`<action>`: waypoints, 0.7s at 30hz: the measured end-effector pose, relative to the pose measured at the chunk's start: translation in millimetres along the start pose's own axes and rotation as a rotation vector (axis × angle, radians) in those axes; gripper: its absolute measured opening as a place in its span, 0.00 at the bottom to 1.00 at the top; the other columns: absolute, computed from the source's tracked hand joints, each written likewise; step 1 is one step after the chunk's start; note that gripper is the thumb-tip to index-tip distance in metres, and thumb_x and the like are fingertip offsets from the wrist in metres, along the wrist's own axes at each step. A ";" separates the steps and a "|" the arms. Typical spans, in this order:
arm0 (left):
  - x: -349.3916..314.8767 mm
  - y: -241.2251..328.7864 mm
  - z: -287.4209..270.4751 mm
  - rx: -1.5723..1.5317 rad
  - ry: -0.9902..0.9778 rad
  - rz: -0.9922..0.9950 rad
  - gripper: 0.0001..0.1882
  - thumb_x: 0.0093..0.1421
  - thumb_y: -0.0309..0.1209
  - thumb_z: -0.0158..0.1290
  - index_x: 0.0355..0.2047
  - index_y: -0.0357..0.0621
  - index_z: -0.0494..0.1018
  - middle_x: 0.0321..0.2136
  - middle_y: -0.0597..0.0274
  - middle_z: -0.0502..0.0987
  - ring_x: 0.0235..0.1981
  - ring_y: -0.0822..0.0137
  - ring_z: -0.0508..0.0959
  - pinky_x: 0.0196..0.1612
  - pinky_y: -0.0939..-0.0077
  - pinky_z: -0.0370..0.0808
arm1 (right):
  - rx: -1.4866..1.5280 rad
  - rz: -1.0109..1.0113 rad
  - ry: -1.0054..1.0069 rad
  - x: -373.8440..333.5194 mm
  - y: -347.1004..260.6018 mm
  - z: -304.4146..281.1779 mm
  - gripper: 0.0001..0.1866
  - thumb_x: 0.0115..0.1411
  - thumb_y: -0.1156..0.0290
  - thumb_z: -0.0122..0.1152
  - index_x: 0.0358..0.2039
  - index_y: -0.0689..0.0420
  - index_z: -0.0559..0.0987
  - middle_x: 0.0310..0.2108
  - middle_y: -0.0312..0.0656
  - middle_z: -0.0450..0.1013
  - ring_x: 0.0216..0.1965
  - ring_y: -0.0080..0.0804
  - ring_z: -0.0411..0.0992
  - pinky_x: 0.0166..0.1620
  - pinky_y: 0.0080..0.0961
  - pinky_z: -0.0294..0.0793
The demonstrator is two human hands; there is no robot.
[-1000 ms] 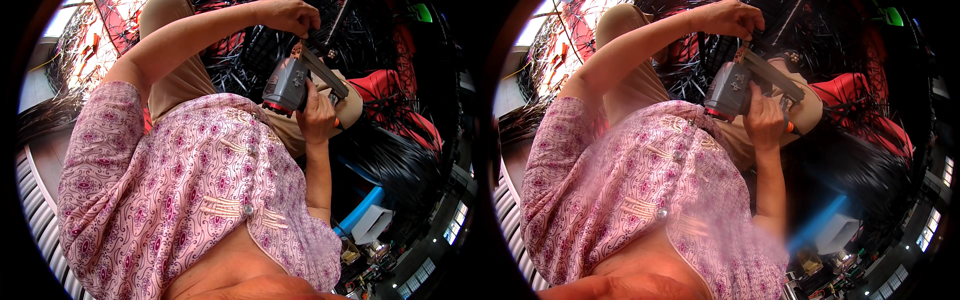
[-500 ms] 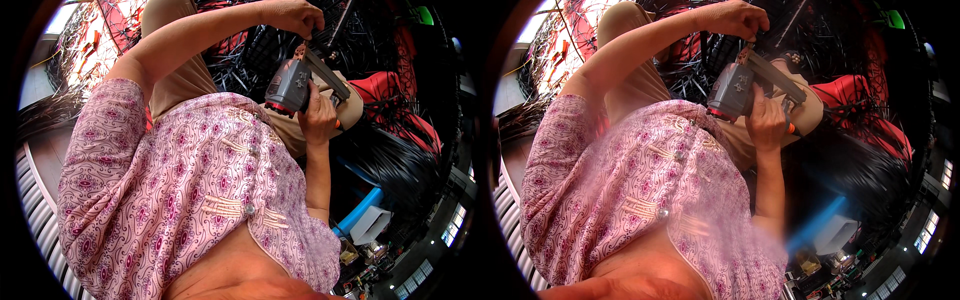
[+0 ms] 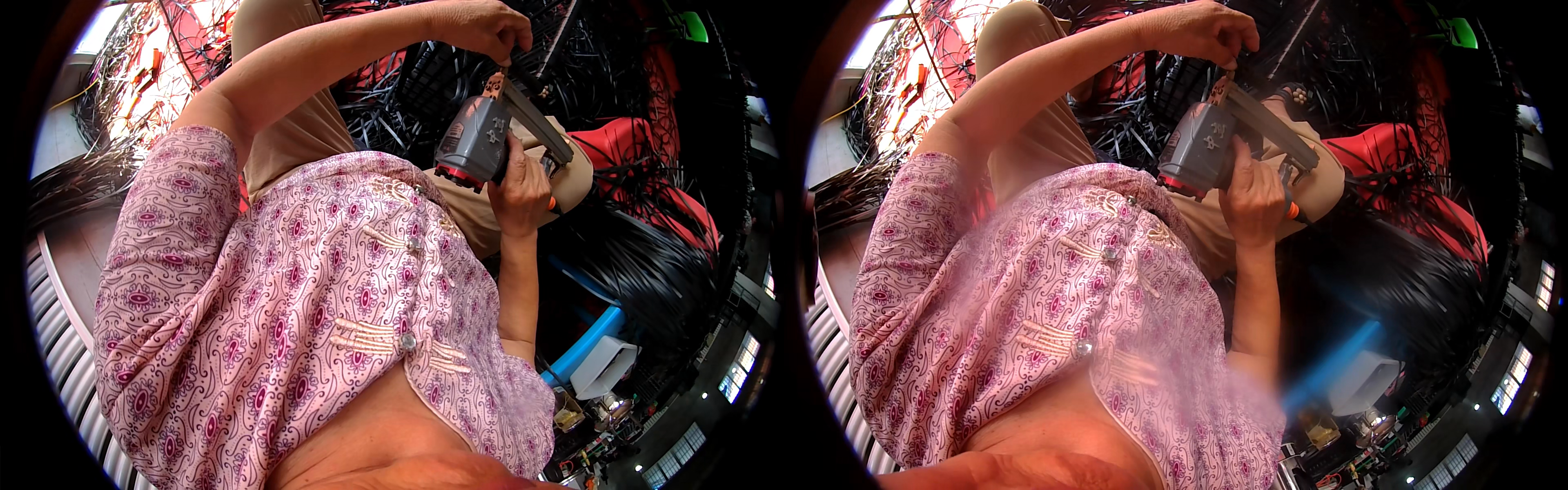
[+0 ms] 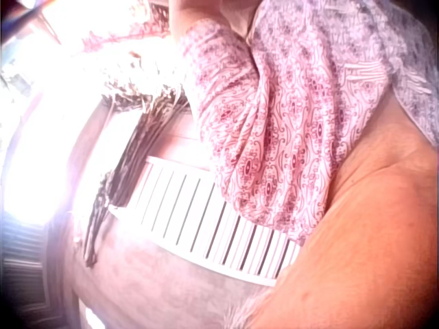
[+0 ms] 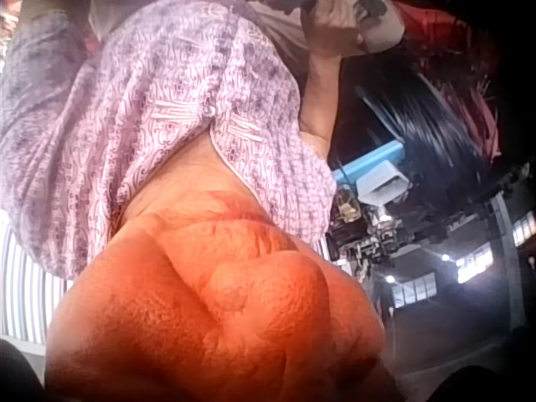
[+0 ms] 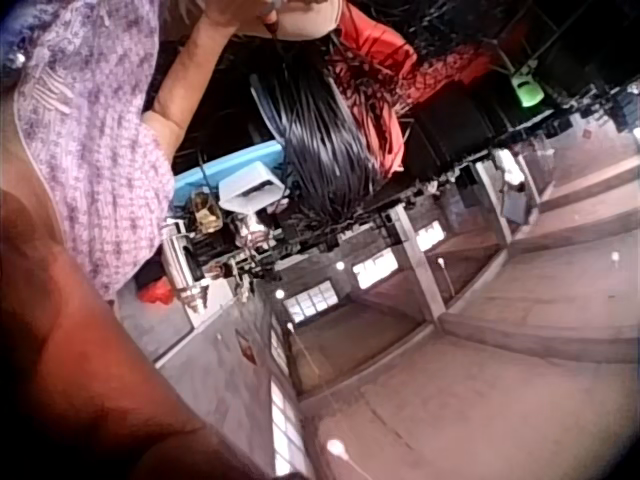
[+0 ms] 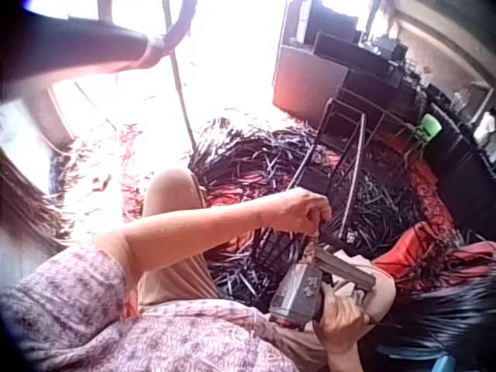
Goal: The person sits on the floor and assembles a black cable by hand, repeatedly wrapping a spiral cable tie around it. They use a handheld stapler-like tool to secure the tie and a pair of pliers to trim the excess length. The process is repeated multiple times on the same cable.
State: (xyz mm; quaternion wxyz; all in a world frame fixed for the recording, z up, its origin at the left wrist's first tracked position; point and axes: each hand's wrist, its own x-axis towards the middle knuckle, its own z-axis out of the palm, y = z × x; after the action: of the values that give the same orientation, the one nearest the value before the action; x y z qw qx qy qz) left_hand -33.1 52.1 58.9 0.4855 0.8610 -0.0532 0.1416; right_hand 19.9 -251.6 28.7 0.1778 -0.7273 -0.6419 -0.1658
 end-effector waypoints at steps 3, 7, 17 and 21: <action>0.1 0.6 0.2 0.007 -0.002 0.001 0.17 0.51 0.26 0.62 0.42 0.36 0.77 0.27 0.59 0.83 0.28 0.68 0.82 0.34 0.71 0.79 | 0.001 0.001 0.015 0.3 0.1 1.4 0.33 0.49 0.80 0.66 0.59 0.60 0.73 0.29 0.46 0.75 0.30 0.45 0.75 0.37 0.41 0.75; -0.7 0.4 -0.6 -0.001 -0.012 -0.003 0.16 0.53 0.28 0.62 0.42 0.36 0.78 0.28 0.59 0.82 0.30 0.68 0.82 0.36 0.71 0.78 | -0.018 0.032 -0.020 2.2 -5.0 -1.1 0.33 0.47 0.80 0.66 0.58 0.59 0.74 0.31 0.46 0.76 0.32 0.46 0.76 0.38 0.41 0.76; 10.1 -3.6 0.0 -0.109 0.297 -0.092 0.33 0.71 0.54 0.44 0.57 0.34 0.71 0.47 0.49 0.79 0.52 0.62 0.77 0.57 0.69 0.71 | -0.041 0.106 -0.061 2.2 -9.7 3.5 0.31 0.46 0.80 0.67 0.54 0.59 0.75 0.34 0.47 0.78 0.35 0.48 0.78 0.39 0.42 0.77; 4.3 -24.9 0.9 -0.500 0.707 -0.062 0.29 0.72 0.51 0.46 0.59 0.37 0.70 0.47 0.60 0.77 0.52 0.68 0.74 0.59 0.73 0.68 | 0.021 0.077 0.049 0.1 -1.7 -7.9 0.29 0.52 0.73 0.70 0.55 0.60 0.74 0.36 0.49 0.79 0.37 0.50 0.79 0.40 0.42 0.78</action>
State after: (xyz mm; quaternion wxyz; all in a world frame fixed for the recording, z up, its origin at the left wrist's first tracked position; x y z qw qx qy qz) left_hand -23.1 64.5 39.3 0.6716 0.6165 0.1094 0.3960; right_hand 18.1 -255.0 35.8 0.2075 -0.7453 -0.6104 -0.1697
